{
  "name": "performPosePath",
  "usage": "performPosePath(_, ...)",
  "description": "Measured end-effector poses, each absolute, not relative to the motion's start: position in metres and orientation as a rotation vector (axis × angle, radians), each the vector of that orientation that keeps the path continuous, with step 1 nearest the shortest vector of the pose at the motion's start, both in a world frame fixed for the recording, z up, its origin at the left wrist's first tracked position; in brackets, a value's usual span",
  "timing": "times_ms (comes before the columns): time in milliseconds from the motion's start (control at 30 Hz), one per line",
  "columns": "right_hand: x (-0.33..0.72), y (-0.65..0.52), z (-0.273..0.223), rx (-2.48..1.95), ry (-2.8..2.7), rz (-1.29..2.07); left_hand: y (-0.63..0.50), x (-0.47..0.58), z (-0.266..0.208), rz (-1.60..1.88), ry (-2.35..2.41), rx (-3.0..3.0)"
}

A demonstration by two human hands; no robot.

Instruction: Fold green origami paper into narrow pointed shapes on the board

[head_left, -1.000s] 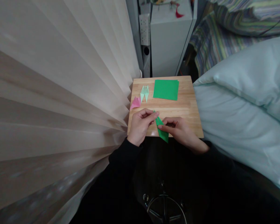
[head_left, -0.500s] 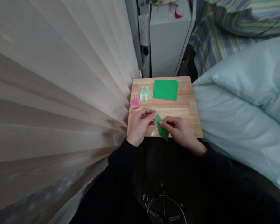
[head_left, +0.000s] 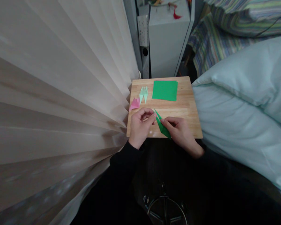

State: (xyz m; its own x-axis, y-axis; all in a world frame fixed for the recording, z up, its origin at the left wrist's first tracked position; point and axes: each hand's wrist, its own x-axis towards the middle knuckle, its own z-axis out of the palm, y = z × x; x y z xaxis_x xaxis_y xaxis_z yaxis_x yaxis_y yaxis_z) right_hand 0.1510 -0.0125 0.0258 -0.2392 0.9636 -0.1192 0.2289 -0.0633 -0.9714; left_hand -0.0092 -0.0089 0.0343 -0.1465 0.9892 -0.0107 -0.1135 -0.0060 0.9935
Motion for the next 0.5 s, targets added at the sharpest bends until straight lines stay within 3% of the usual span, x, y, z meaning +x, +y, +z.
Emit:
performPosePath(200,0.1523,-0.0149,0.0245,-1.199,-1.594,1.212,-0.0082,-0.0105,0.0333,1.331,1.201,1.04)
performPosePath(500,0.1558,-0.0093,0.0253,-1.132,-1.62,1.283,-0.0088,-0.0145,0.0421,1.268,1.095,1.029)
